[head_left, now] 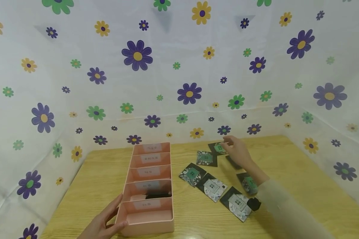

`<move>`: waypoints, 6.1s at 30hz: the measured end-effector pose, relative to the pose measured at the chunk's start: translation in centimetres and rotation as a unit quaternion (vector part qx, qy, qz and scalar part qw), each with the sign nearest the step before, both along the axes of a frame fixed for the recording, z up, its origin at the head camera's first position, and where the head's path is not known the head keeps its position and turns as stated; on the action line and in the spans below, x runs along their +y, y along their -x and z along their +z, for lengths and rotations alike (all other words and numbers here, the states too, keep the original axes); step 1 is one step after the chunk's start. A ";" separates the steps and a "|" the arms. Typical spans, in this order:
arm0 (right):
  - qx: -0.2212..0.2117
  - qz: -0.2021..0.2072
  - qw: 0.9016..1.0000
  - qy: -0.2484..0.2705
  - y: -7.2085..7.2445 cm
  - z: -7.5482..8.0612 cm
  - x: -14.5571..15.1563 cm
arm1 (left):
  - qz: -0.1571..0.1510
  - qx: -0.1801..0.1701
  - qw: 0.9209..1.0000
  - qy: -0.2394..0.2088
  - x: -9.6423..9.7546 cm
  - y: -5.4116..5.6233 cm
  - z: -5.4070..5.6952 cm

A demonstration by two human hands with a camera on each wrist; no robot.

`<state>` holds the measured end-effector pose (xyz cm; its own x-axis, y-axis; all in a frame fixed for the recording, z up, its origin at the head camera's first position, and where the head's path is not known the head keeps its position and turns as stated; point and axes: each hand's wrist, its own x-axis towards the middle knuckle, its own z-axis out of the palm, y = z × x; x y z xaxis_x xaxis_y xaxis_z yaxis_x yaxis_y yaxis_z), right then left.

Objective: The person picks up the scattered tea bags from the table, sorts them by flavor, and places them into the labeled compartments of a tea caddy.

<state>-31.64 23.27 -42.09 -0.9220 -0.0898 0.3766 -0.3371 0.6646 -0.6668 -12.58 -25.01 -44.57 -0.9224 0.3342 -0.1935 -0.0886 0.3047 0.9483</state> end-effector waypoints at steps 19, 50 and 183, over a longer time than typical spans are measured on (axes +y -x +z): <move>-0.152 -0.065 0.979 -0.118 4.3 -2.3 1.4 | -0.007 0.020 1.000 -0.007 0.0 -0.1 -0.1; -0.195 -0.088 0.967 -0.140 6.6 -4.1 1.9 | -0.002 0.028 1.000 -0.006 0.0 -0.2 -0.2; -0.123 0.209 0.970 -0.006 1.8 1.1 -9.8 | 0.010 -0.003 1.000 -0.013 0.1 -0.1 -0.5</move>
